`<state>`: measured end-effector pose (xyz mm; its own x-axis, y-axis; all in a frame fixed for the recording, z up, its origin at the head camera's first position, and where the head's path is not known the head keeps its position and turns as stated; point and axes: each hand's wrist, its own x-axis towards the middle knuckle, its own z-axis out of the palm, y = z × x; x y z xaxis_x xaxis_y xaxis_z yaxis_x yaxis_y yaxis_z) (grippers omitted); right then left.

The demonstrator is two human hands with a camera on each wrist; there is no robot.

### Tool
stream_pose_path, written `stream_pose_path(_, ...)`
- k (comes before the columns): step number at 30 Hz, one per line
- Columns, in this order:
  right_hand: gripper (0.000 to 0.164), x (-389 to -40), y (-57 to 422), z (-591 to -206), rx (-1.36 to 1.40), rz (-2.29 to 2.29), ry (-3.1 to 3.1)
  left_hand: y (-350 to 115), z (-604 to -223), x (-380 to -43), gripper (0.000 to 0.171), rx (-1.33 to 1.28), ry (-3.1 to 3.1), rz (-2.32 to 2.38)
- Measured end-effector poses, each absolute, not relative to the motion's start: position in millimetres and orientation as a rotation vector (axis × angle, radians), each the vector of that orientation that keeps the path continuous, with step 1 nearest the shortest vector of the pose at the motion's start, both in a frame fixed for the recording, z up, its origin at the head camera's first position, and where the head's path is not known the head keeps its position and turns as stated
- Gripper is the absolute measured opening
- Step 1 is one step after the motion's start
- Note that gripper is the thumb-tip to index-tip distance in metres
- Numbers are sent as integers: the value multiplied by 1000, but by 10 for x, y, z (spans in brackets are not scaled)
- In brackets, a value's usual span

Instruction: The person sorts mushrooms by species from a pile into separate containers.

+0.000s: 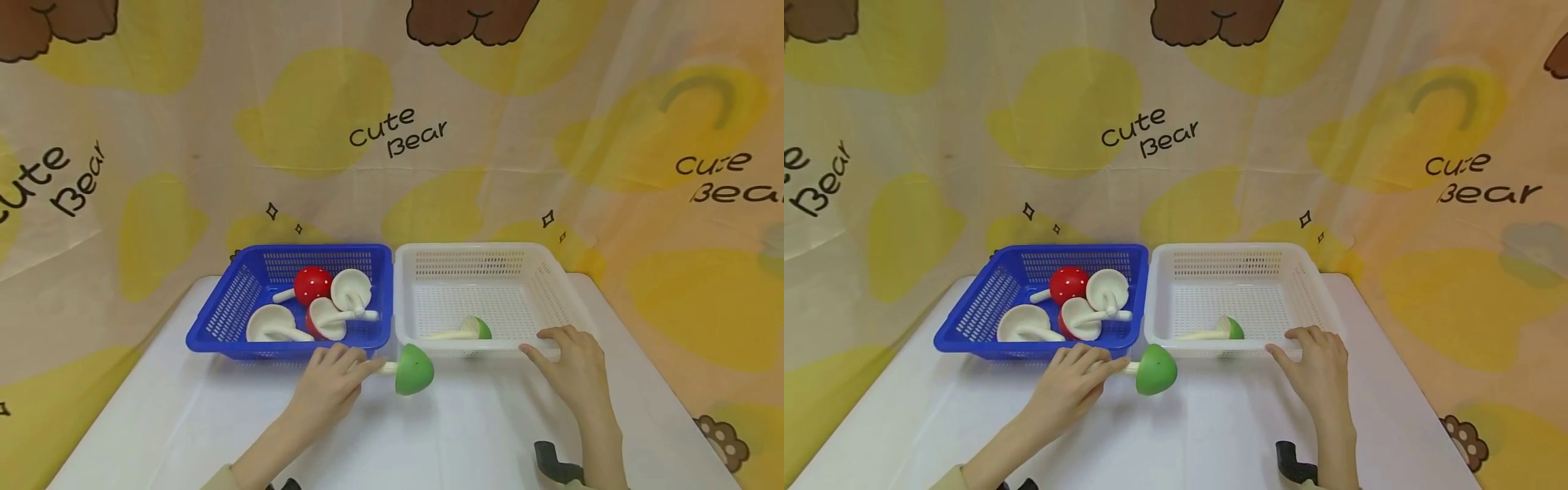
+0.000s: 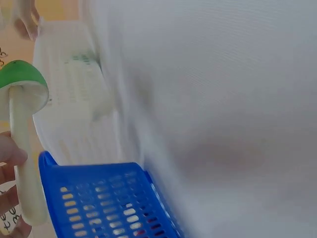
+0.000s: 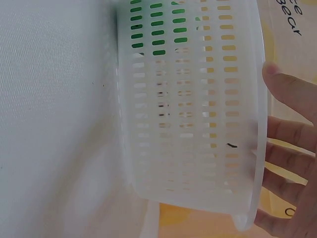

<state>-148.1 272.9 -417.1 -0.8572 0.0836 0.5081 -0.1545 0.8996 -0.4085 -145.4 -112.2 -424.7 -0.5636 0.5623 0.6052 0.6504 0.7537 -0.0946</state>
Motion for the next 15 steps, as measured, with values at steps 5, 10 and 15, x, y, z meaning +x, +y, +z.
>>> stream_pose_path(5,35,-1478,2726,-4171,54,604,-2522,-961,-4174,-1499,49,-919,-2329,-209)
stream_pose_path(10,36,-1476,2714,-4160,54,608,-2533,-836,-4079,-1547,46,-941,-2321,-222)
stream_pose_path(15,36,-1477,2717,-4154,46,608,-2542,-728,-3988,-1608,44,-964,-2300,-243)
